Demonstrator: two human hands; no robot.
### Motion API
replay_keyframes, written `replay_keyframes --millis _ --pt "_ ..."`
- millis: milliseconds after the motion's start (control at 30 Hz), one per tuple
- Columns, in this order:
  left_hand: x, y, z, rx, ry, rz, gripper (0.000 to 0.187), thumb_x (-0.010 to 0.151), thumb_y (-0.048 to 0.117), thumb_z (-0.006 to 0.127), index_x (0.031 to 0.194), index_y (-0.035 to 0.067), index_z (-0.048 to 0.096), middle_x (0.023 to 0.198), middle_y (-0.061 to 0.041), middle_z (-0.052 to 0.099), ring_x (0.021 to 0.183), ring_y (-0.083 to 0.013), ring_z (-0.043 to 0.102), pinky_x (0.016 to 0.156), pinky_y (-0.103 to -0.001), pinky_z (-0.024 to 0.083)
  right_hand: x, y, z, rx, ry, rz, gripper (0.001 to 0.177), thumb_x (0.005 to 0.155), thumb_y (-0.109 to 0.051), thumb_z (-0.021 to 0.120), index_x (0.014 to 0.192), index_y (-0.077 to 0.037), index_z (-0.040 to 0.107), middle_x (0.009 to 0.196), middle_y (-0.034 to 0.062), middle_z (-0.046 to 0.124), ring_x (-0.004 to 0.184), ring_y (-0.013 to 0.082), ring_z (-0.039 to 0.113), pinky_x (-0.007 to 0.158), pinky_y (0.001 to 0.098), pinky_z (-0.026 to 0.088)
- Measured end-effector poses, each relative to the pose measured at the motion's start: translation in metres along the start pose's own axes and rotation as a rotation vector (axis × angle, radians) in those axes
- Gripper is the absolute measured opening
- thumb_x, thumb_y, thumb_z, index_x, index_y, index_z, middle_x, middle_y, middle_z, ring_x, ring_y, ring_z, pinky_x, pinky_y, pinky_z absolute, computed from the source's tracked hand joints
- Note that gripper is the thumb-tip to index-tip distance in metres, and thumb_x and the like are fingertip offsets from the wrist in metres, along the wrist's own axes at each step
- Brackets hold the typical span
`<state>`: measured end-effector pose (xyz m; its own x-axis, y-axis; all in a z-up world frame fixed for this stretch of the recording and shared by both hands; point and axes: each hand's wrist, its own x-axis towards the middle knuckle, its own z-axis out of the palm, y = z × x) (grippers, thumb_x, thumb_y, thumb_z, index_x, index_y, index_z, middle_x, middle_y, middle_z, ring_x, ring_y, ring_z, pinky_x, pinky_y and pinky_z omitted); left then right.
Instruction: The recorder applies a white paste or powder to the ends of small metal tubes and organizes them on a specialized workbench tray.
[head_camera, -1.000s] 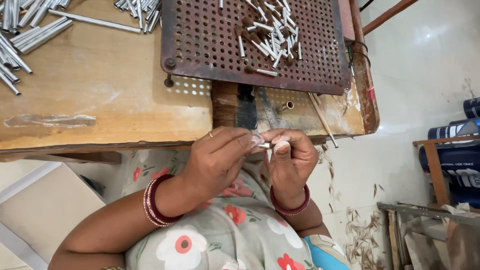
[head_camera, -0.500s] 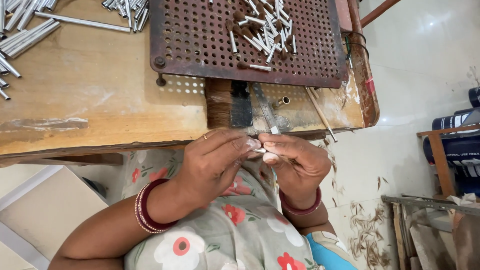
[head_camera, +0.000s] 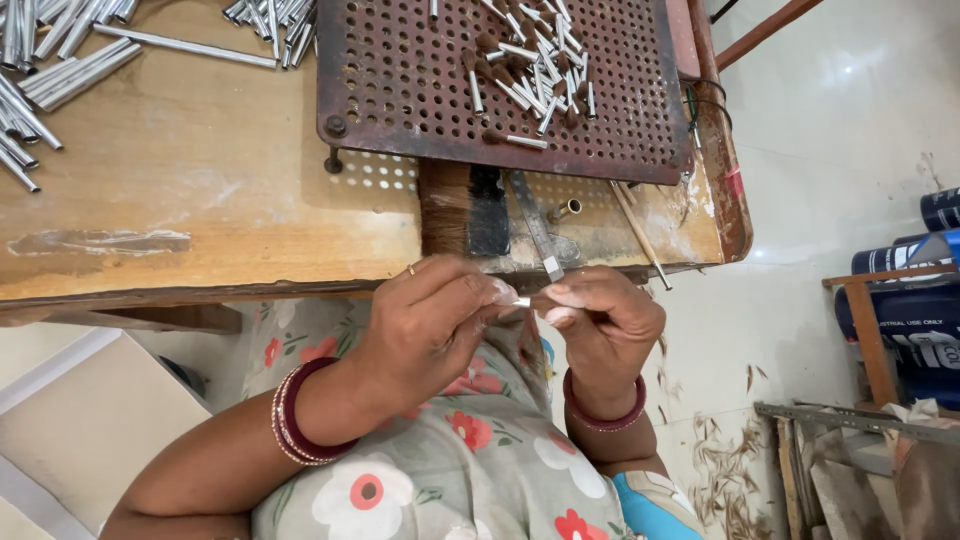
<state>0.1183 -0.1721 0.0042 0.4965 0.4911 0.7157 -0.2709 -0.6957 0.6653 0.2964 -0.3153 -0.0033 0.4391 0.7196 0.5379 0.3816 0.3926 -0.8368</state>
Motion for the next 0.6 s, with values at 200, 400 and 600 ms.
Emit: replay_keyframes --millis 200,400,600 --pt "0.002 0.003 -0.003 -0.118 -0.014 -0.104 0.023 0.082 -0.001 0.079 0.103 0.004 0.07 0.092 -0.011 0.069 0.082 -0.0282 0.071 0.07 -0.035 0.056 -0.003 0.002 0.011 -0.289 -0.019 -0.114 0.035 0.096 -0.029 0.082 0.114 -0.001 0.074 0.105 0.0151 0.077 0.091 0.016 0.075 0.077 0.0247 0.059" --pt "0.003 -0.002 -0.002 -0.216 -0.033 -0.138 0.022 0.083 0.0 0.078 0.104 0.003 0.07 0.095 -0.011 0.071 0.084 -0.0275 0.073 0.071 -0.034 0.057 0.002 0.015 0.026 -0.502 -0.264 -0.41 0.095 0.097 -0.073 0.043 0.16 -0.002 0.034 0.16 0.0249 0.044 0.153 0.0356 0.046 0.123 0.0461 0.039" --pt "0.003 0.003 -0.004 -0.258 -0.059 -0.134 0.02 0.086 0.002 0.078 0.105 0.002 0.069 0.096 -0.012 0.071 0.084 -0.0279 0.071 0.071 -0.035 0.057 0.001 0.013 0.031 -0.567 -0.258 -0.418 0.096 0.1 -0.074 0.032 0.162 -0.001 0.021 0.16 0.0304 0.038 0.153 0.0412 0.042 0.125 0.0494 0.034"
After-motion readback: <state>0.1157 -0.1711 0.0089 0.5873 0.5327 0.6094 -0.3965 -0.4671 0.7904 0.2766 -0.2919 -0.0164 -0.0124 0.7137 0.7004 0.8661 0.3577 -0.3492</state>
